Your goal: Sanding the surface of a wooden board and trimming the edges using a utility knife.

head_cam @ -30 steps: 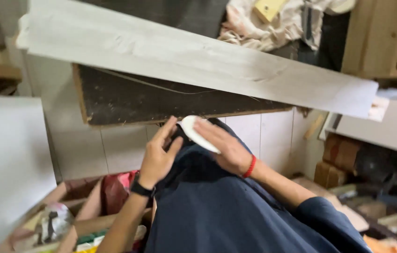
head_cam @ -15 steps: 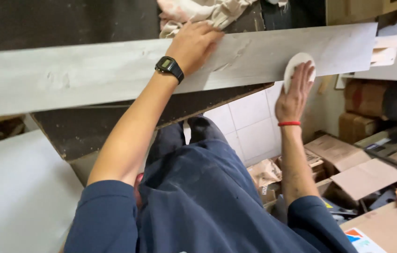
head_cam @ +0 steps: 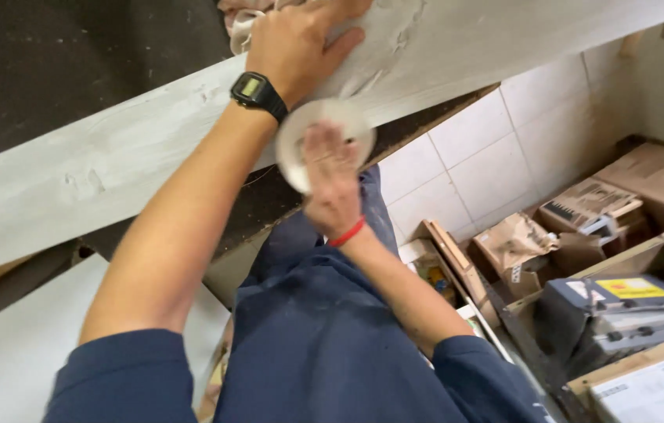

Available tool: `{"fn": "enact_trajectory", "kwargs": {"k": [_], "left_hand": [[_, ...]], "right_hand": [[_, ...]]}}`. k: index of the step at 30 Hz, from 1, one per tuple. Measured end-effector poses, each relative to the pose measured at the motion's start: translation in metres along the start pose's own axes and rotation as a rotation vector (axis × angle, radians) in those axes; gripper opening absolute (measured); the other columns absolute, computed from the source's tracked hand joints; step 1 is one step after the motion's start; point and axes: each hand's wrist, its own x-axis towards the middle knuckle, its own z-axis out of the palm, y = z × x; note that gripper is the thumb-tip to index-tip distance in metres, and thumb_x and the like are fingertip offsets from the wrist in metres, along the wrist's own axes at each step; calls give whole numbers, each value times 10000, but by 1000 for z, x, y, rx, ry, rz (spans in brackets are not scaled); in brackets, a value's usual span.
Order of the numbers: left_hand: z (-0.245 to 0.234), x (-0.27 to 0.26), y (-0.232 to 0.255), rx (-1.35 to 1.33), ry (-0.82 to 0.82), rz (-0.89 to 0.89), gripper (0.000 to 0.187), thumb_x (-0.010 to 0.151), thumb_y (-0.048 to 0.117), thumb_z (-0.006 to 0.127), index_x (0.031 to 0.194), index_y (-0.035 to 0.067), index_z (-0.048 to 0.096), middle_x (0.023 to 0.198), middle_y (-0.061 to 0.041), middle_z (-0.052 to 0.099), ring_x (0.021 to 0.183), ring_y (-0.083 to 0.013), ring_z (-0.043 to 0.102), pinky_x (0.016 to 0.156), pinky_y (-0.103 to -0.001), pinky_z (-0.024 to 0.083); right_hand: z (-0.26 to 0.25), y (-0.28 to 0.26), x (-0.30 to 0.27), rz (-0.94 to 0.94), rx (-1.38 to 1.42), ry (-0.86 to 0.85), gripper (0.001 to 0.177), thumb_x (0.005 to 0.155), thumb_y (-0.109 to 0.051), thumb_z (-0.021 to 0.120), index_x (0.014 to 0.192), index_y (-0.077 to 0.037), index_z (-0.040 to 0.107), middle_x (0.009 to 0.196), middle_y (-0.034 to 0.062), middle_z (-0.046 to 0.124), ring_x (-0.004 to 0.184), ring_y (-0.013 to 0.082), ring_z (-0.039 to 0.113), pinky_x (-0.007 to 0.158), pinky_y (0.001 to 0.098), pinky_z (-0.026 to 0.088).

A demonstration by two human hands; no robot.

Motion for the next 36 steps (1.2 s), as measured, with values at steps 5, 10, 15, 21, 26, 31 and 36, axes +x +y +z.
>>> {"fn": "enact_trajectory", "kwargs": {"k": [5,10,15,21,26,31,36], "left_hand": [[7,-3,-7,39,15,30,276,941,540,664,1072,313,751,831,-78,733,652,-372,671,423,-515,467],[4,-3,-8,0,-50,-6,269,942,513,654,1069,293,743,927,-68,723,780,-375,652,472,-547,459],[13,-7,-15,34,-42,8,474,995,571,662,742,171,631,559,-27,564,569,-364,603,404,-522,391],[12,-3,-15,-61,-87,-126,531,927,600,724,711,144,559,623,-54,595,598,-389,596,457,-544,361],[7,-2,-16,-110,-117,-136,546,936,551,789,689,161,499,627,-25,508,657,-342,546,493,-505,359],[11,-5,-20,-92,-172,-193,693,962,599,806,650,159,372,586,-22,409,614,-305,469,516,-486,308],[8,-6,-18,-109,-92,-63,548,981,537,775,703,144,514,596,-10,441,540,-284,517,455,-466,350]], "right_hand": [[-11,27,7,-278,-244,57,497,1018,-13,282,1500,-4,401,1559,148,308,1471,298,200,1231,466,113],[-54,163,2,-351,-740,-60,436,1112,-68,435,1511,62,317,1523,297,313,1419,450,282,1176,616,190],[-84,181,27,173,16,576,422,1195,-165,311,1601,-148,193,1681,-89,95,1605,96,-5,1423,396,64],[83,-37,-30,86,301,233,614,947,-158,338,1519,52,264,1608,209,188,1539,344,131,1309,518,88],[81,-77,-17,-92,134,165,377,1059,-106,445,1413,27,452,1467,226,439,1377,412,441,1111,574,398],[50,75,-25,30,46,1,554,1085,-124,240,1584,-24,20,1665,76,-27,1564,199,-16,1323,372,-36],[-50,135,25,343,-48,536,467,1184,-349,293,1612,-224,155,1686,-78,68,1630,149,39,1424,443,85]]}}
